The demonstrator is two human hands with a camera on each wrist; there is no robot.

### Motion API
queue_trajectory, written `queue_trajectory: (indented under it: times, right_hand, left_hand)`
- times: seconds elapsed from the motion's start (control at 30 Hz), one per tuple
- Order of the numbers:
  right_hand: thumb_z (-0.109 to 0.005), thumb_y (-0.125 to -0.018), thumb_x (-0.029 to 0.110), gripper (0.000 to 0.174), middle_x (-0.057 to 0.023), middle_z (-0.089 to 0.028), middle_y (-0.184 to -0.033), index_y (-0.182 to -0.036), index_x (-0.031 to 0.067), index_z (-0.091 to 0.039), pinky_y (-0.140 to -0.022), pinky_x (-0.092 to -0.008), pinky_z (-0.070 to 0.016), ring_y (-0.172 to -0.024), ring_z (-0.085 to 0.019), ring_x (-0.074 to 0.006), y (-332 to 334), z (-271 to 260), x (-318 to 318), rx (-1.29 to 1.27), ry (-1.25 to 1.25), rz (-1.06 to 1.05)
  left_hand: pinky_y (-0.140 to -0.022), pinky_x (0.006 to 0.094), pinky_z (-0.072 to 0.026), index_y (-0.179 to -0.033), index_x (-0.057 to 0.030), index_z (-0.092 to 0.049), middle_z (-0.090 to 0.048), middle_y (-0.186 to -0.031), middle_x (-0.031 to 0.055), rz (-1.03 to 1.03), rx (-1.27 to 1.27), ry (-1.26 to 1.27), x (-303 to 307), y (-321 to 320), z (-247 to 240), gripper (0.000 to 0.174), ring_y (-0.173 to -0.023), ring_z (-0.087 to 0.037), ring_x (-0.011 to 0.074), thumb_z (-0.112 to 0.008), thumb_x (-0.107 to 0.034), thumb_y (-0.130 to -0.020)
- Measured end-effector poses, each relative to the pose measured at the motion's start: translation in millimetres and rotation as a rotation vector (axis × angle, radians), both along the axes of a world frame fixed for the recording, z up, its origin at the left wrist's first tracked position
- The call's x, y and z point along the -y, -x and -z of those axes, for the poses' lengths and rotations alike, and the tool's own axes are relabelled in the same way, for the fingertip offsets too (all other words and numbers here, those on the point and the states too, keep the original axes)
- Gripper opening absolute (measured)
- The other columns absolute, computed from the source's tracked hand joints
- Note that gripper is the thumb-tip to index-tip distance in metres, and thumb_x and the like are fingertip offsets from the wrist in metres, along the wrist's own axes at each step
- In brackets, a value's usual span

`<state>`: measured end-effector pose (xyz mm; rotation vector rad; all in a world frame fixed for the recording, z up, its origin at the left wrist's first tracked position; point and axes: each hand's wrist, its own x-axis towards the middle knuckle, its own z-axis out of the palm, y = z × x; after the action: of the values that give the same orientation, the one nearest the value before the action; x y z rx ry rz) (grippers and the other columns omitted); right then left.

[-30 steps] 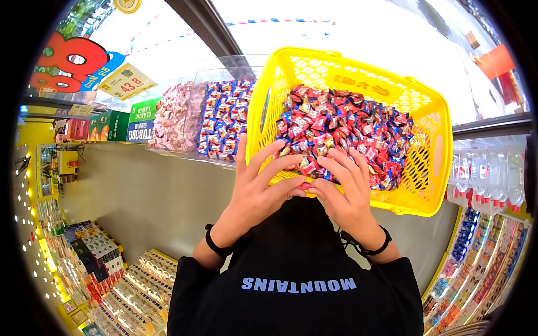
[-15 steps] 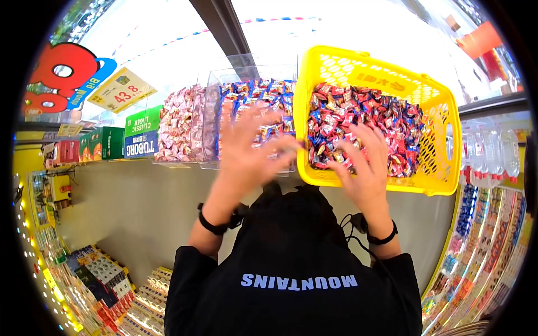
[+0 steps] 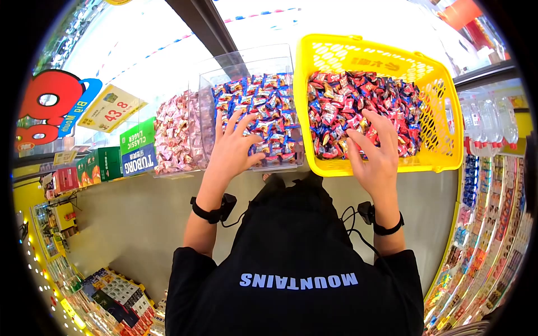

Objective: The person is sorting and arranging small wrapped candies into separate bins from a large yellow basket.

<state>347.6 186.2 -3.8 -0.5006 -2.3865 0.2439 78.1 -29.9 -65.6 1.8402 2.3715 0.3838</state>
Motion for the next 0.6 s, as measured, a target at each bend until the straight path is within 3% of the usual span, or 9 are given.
queue_trajectory:
  times: [0.17,0.33,0.43,0.6]
  right_hand:
    - [-0.084,-0.084,0.008,0.021,-0.0145,-0.070,-0.139,-0.105,0.0085,-0.080,-0.116,-0.0556,-0.0489,-0.132,-0.064,-0.0379,0.2,1.0,-0.4,-0.004,-0.004,-0.005]
    - [-0.083,-0.086,0.013,0.024,-0.0137,-0.068,-0.137,-0.110,0.0104,-0.079,-0.115,-0.0553,-0.0473,-0.129,-0.065,-0.0345,0.8,1.4,-2.5,-0.017,0.006,-0.048]
    - [-0.082,-0.086,0.014,0.026,-0.0137,-0.068,-0.138,-0.112,0.0103,-0.079,-0.116,-0.0555,-0.0464,-0.130,-0.064,-0.0342,-2.1,3.1,-3.5,-0.016,0.041,-0.099]
    - [-0.082,-0.086,0.013,0.028,-0.0138,-0.068,-0.136,-0.113,0.0077,-0.077,-0.117,-0.0569,-0.0450,-0.129,-0.063,-0.0340,-17.7,-3.0,-11.1,-0.003,0.075,-0.181]
  left_hand:
    - [-0.133,0.0663,-0.0153,-0.117,-0.0198,-0.083,-0.058,-0.158,0.0071,-0.086,-0.072,-0.078,1.4,0.7,-8.7,0.035,-0.158,-0.039,0.0364,-0.088,-0.035,-0.086]
    - [-0.130,0.0648,-0.0270,-0.122,-0.0169,-0.080,-0.062,-0.153,0.0107,-0.125,-0.081,-0.268,-20.4,-25.4,-53.0,0.034,-0.151,-0.049,0.0386,-0.086,-0.022,-0.089]
    - [-0.130,0.0652,-0.0277,-0.121,-0.0154,-0.080,-0.062,-0.152,0.0112,-0.093,-0.051,-0.373,-37.3,-47.7,-74.4,0.033,-0.151,-0.050,0.0395,-0.086,-0.019,-0.088]
    - [-0.128,0.0657,-0.0300,-0.090,-0.0122,-0.071,-0.071,-0.135,0.0062,0.012,-0.045,-0.480,-63.0,-78.6,-85.3,0.018,-0.144,-0.055,0.0358,-0.087,-0.009,-0.081]
